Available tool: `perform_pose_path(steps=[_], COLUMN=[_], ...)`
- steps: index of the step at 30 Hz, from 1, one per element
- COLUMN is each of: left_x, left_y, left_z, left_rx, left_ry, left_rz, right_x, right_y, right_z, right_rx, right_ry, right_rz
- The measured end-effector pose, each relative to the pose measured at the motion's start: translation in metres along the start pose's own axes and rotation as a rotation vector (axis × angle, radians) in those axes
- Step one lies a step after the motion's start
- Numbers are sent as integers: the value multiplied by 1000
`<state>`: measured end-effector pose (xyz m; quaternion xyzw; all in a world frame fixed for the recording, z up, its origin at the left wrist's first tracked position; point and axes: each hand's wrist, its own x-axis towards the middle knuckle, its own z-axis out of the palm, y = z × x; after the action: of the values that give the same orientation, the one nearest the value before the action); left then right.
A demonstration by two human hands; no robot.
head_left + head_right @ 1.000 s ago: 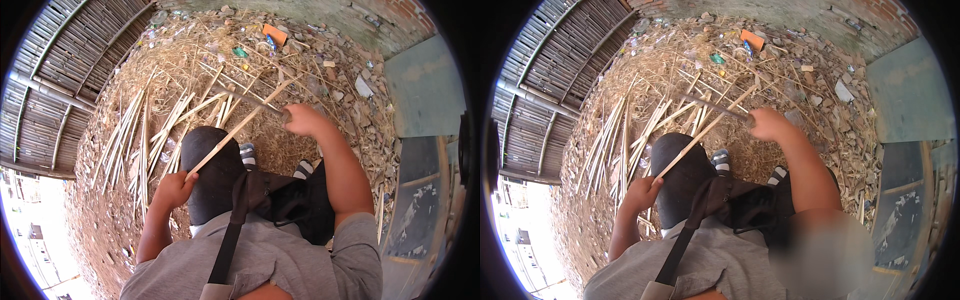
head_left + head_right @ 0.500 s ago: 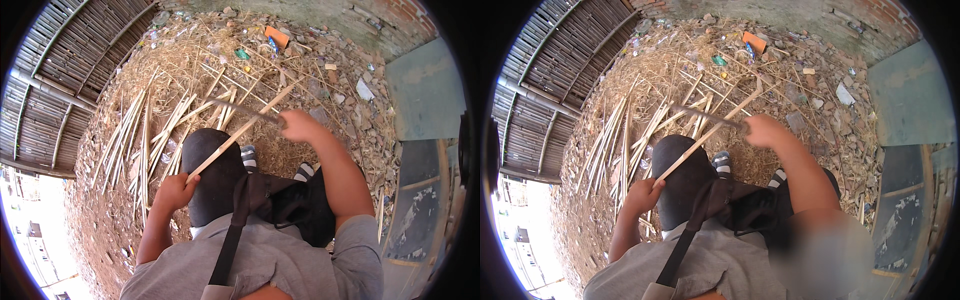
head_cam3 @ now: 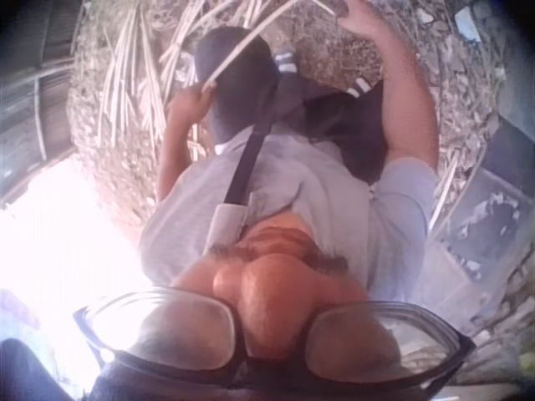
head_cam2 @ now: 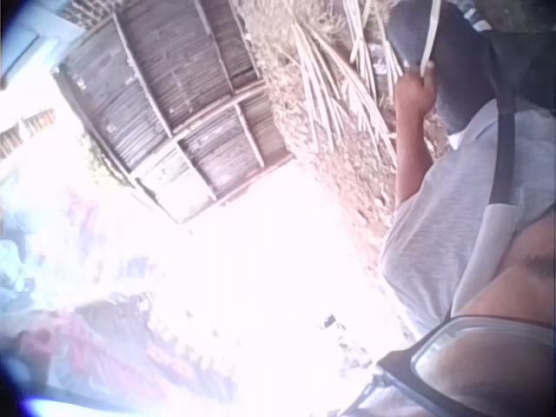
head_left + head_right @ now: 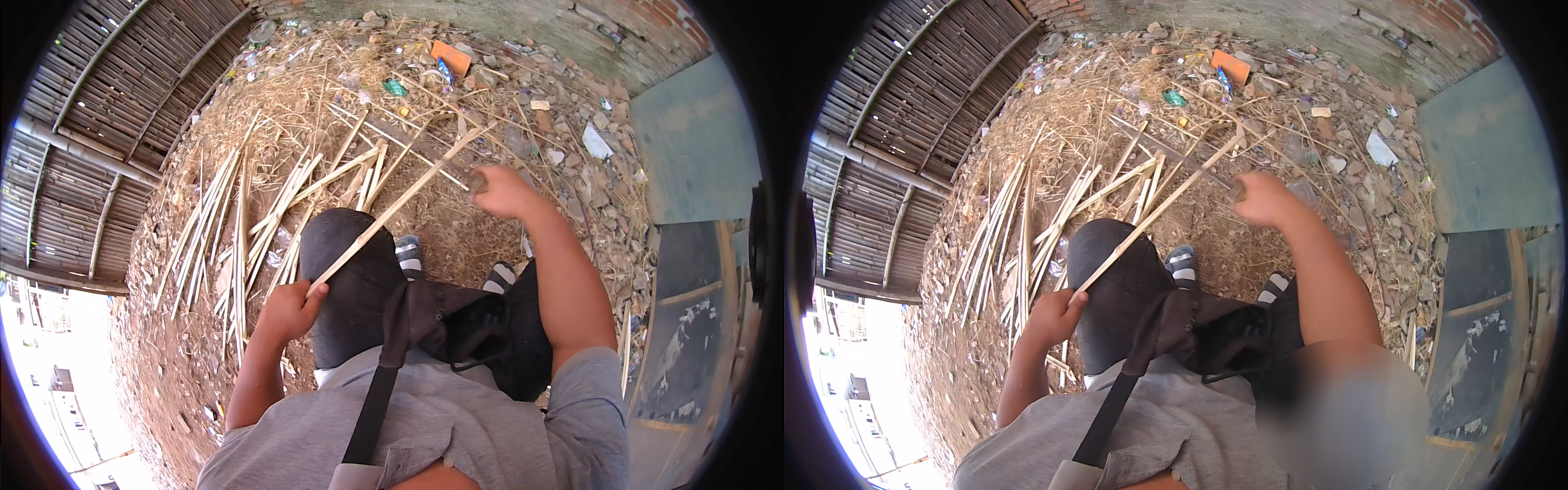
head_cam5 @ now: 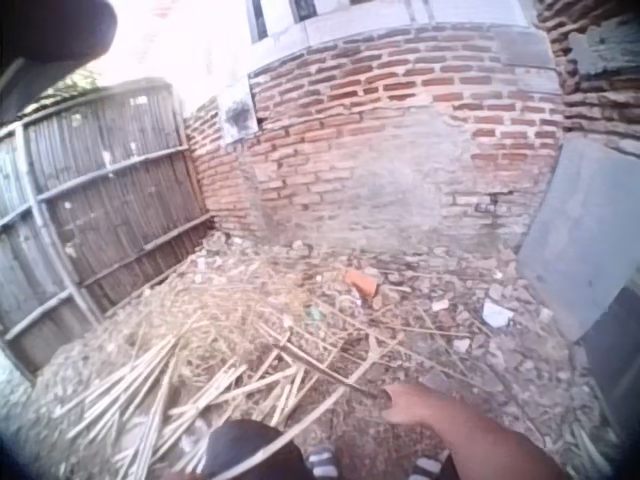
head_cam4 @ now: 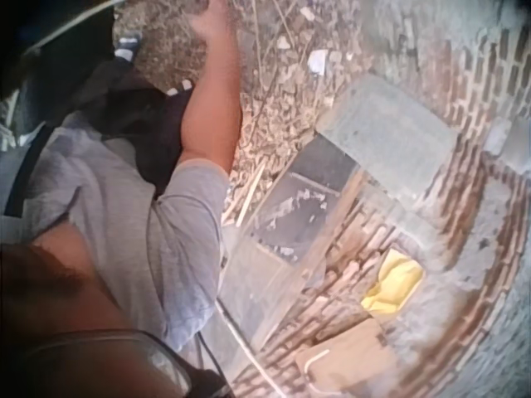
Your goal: The person shaves a thin bamboo strip using a blade, holding the strip against their knee for support while drawing the blade along its length.
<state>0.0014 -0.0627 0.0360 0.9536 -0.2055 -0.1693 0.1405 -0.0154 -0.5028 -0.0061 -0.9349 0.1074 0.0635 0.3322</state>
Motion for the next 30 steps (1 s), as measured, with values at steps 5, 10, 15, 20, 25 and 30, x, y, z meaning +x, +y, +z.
perform_pose_path(steps=[5,10,15,20,25,30], left_x=[-4,-2,2,0,-4,-1], left_y=[-2,-2,-5,-2,-5,1], left_z=[1,-1,-3,-3,0,-3], left_rx=[19,27,50,45,49,21], left_ry=[4,-33,-50,-49,-50,-44], left_rz=[-5,-26,-9,4,-47,-41], right_x=[-13,9,7,0,-3,13], right_y=[-57,-12,15,-29,-52,0], right_z=[28,11,1,36,33,3], right_rx=[-207,-29,-18,-17,-165,-32], right_ry=[-242,-158,140,-206,-179,-47], right_rz=[-247,-104,32,-104,-252,30])
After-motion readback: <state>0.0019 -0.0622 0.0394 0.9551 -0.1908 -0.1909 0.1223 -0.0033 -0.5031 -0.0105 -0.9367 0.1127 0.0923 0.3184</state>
